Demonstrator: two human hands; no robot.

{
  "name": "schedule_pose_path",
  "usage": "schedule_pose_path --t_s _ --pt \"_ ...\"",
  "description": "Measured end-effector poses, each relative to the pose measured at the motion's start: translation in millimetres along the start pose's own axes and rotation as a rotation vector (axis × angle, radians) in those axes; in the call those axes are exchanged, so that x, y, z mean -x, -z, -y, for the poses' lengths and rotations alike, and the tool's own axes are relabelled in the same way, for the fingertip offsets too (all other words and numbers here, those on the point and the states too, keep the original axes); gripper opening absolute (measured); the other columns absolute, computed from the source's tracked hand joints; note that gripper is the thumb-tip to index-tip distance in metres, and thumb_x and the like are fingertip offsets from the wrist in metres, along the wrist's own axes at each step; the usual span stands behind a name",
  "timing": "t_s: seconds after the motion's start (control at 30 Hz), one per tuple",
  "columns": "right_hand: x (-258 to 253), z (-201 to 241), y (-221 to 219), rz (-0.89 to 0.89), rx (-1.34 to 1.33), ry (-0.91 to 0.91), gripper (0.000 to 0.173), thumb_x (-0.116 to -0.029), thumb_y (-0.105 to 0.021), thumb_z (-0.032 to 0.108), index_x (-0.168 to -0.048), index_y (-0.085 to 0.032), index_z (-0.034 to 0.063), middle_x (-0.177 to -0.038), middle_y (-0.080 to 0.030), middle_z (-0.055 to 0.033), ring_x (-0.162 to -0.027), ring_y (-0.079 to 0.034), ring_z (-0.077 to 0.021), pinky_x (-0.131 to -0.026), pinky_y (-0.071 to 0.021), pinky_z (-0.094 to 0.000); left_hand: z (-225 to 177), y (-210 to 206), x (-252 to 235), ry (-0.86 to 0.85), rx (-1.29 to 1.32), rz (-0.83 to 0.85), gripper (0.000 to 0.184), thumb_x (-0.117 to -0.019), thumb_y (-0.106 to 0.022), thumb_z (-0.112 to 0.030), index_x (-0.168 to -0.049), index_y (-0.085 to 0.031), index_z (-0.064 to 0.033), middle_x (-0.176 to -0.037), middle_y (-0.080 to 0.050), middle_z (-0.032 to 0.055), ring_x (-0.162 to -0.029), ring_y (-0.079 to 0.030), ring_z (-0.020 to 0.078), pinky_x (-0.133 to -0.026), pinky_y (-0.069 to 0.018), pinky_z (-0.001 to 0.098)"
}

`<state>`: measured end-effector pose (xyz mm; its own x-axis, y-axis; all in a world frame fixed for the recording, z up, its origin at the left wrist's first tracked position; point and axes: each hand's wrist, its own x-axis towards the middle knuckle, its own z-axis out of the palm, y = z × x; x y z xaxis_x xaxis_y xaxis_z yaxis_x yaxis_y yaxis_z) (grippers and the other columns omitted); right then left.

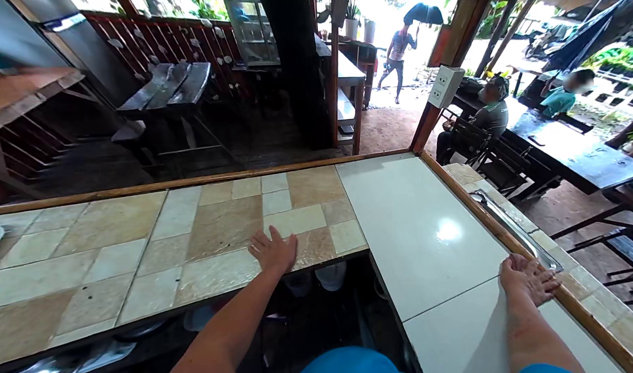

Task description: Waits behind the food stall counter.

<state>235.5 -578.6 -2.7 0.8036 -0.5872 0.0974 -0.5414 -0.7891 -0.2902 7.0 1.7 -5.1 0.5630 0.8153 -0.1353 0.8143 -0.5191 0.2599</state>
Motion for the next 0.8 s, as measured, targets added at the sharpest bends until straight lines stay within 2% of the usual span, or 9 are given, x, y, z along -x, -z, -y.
schedule_pose_path --t_s 0.13,0.67,0.8 --pt "3.7 1.7 3.8 0.017 -0.022 0.013 0.077 -0.1039 -0.043 0.054 -0.164 -0.02 0.0119 -0.169 -0.01 -0.0257 -0.156 -0.008 -0.0438 -0.121 -0.0117 -0.066 1.5 2.4 1.6 -0.018 0.025 -0.002 0.088 -0.1018 -0.034 -0.065 -0.164 -0.016 -0.0048 -0.166 -0.007 0.0336 -0.154 -0.006 0.0512 -0.121 -0.0041 0.0676" --pt "-1.6 -0.5 -2.4 -0.007 -0.012 0.003 0.076 -0.1028 -0.043 0.056 -0.165 -0.022 0.0166 -0.169 -0.011 -0.0234 -0.156 -0.011 -0.0426 -0.121 -0.0126 -0.0657 -0.2 1.6 1.8 -0.001 0.015 0.002 0.089 -0.1014 -0.033 -0.067 -0.164 -0.016 -0.0058 -0.166 -0.007 0.0323 -0.155 -0.006 0.0498 -0.121 -0.0039 0.0661" --pt "-1.6 -0.6 -1.3 -0.002 -0.01 0.008 0.078 -0.1033 -0.043 0.056 -0.165 -0.02 0.0143 -0.169 -0.01 -0.0251 -0.156 -0.009 -0.0443 -0.121 -0.0125 -0.0662 0.5 -0.3 0.4 -0.002 0.016 0.0 0.09 -0.1012 -0.034 -0.067 -0.164 -0.015 -0.0059 -0.166 -0.007 0.0323 -0.155 -0.005 0.0499 -0.121 -0.0031 0.0661"
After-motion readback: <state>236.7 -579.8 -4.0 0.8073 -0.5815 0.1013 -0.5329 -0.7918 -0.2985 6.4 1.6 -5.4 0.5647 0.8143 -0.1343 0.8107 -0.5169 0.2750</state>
